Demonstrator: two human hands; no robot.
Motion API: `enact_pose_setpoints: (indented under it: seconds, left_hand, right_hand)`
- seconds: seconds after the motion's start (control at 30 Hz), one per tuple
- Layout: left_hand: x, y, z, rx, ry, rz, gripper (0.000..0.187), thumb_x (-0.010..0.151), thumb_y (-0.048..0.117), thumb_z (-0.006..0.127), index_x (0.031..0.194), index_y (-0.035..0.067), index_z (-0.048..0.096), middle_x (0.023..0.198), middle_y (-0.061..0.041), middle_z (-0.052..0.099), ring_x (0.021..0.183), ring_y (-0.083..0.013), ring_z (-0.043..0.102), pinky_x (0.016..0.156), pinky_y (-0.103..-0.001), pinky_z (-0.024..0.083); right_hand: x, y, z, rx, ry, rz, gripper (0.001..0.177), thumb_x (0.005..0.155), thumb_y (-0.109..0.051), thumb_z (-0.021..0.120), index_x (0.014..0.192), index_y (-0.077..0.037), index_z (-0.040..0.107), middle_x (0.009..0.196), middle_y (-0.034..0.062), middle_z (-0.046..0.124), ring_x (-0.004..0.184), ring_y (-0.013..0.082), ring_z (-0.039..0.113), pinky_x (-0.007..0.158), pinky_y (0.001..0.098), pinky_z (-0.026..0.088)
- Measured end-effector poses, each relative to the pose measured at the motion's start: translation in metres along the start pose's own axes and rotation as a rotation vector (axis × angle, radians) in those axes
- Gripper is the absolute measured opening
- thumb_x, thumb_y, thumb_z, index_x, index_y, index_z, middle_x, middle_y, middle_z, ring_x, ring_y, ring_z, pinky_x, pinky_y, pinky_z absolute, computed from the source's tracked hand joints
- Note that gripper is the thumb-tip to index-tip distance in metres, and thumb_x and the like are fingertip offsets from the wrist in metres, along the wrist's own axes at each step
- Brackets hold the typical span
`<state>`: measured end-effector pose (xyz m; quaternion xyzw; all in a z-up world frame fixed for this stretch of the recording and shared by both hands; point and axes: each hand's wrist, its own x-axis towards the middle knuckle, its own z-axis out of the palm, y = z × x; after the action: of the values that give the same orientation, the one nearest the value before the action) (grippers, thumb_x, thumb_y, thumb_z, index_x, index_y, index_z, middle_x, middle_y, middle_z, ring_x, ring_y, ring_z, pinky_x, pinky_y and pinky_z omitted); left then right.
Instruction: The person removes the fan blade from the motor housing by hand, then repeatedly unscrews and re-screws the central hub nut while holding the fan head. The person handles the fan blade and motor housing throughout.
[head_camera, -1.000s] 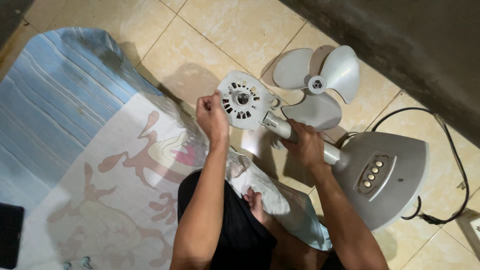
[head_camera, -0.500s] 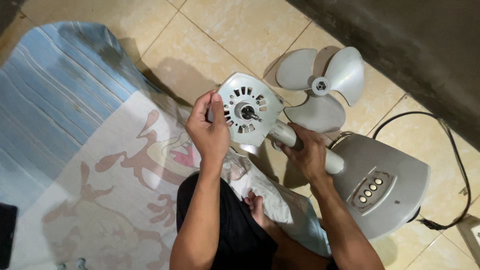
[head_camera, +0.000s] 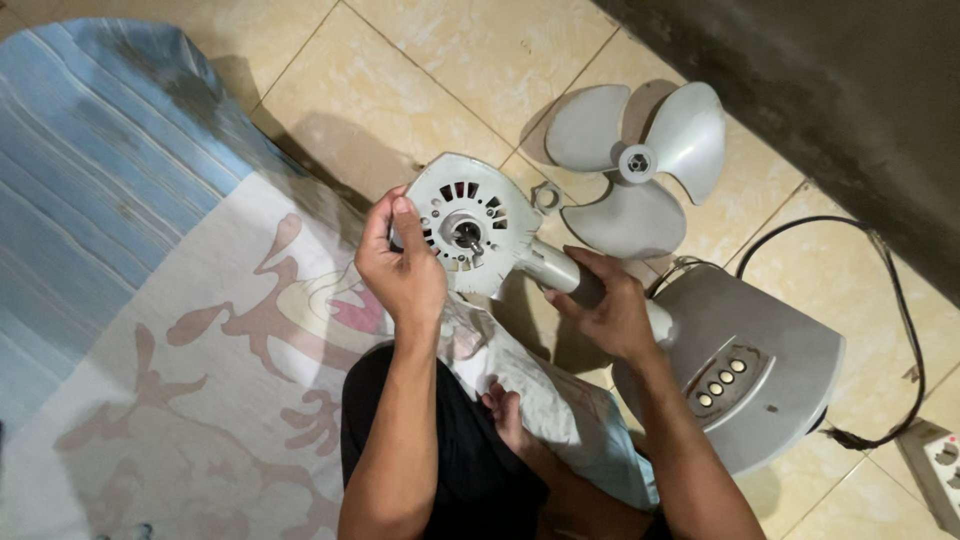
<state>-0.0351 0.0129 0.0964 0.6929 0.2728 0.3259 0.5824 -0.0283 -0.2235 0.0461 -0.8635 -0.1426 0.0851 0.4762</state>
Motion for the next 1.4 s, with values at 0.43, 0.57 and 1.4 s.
enact_pose_setpoints:
  seconds: [0.43,0.57,1.4]
  left_hand:
    - [0.012,-0.016,-0.006,-0.02,0.007,-0.001,0.024,0.106,0.014,0.059,0.115,-0.006,0.07,0.107,-0.008,0.073,0.101,-0.0137,0.065,0.094,-0.029,0.052]
    - [0.014,-0.018,-0.004,0.003,0.02,-0.047,0.025,0.105,0.015,0.061,0.114,-0.006,0.07,0.105,-0.008,0.074,0.099,-0.0131,0.065,0.092,-0.029,0.052]
    - [0.017,-0.028,-0.008,-0.012,0.057,-0.127,0.027,0.105,0.018,0.061,0.114,-0.004,0.071,0.101,-0.007,0.074,0.094,-0.0112,0.065,0.088,-0.027,0.053]
  right_hand:
    - [0.094,0.092,0.007,-0.107,-0.128,0.216,0.041,0.091,-0.023,0.075,0.13,-0.01,0.068,0.123,0.0136,0.073,0.108,0.0251,0.071,0.091,0.0389,0.056]
    - [0.11,0.114,0.031,-0.304,-0.226,0.08,0.046,0.086,-0.019,0.077,0.13,-0.009,0.066,0.121,0.016,0.071,0.107,0.0324,0.069,0.091,0.0418,0.056]
    - [0.145,0.16,0.077,-0.848,-0.469,-0.157,0.062,0.087,-0.01,0.071,0.144,-0.013,0.046,0.141,0.0168,0.053,0.117,0.0367,0.061,0.091,0.0477,0.054]
